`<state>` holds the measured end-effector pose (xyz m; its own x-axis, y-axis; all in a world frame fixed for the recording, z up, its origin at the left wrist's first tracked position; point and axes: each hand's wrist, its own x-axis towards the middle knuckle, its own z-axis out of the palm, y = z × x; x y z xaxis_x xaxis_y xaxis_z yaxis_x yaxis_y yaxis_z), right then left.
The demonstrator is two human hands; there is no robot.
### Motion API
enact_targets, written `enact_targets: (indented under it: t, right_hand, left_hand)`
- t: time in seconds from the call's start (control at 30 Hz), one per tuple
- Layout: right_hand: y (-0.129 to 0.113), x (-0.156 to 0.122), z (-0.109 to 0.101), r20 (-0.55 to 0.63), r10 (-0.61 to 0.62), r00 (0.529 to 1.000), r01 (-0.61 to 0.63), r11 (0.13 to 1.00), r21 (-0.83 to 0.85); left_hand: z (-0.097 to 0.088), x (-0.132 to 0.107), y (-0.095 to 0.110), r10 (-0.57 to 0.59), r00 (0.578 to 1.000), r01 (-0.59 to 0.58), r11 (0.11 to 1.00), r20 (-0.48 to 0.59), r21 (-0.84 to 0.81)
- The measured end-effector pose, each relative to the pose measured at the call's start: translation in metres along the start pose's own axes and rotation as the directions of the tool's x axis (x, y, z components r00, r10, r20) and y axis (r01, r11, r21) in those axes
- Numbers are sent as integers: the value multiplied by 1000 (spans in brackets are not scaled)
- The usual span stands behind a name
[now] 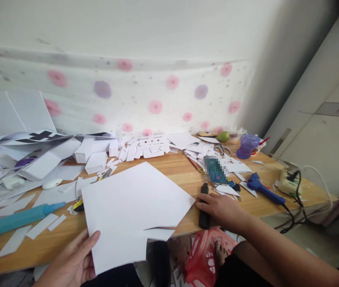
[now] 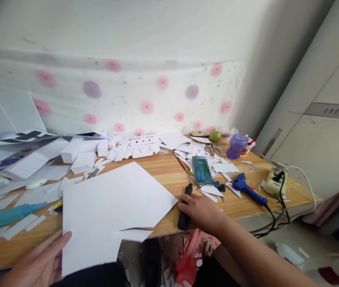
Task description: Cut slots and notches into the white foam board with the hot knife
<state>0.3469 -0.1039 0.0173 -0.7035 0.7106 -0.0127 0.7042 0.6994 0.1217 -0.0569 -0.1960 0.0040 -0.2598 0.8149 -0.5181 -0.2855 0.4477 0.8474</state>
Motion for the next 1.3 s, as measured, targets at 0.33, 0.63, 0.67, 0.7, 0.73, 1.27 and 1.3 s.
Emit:
enact_targets:
  t: [0.33,0.63,0.67,0.7,0.73,1.27,1.3]
  right_hand:
    - [11,-17,-15,-303,83,949,5,961,278]
    - [-4,-16,-15,-715,281,640,101,892,441]
    - [-4,-16,-14,-703,303,644,105,875,473]
    - [-4,-16,-14,-682,334,650,108,849,518]
    - [-4,-16,-13,-655,370,659,118,809,576]
    - [-25,17,3,-322,747,581,204,250,947]
    - [-28,20,1,-290,757,585,203,210,956]
  left_hand:
    - [35,-11,4,77,993,-89,985,84,150]
    - [86,12,3,143,974,-133,989,178,-69]
    - [87,13,3,128,970,-119,991,205,-54]
    - [86,13,3,120,968,-116,993,219,-33]
    - [83,13,4,115,967,-117,993,225,-5]
    - [118,36,-1,240,362,-922,-54,901,384]
    - [121,40,-3,199,393,-915,-11,898,403]
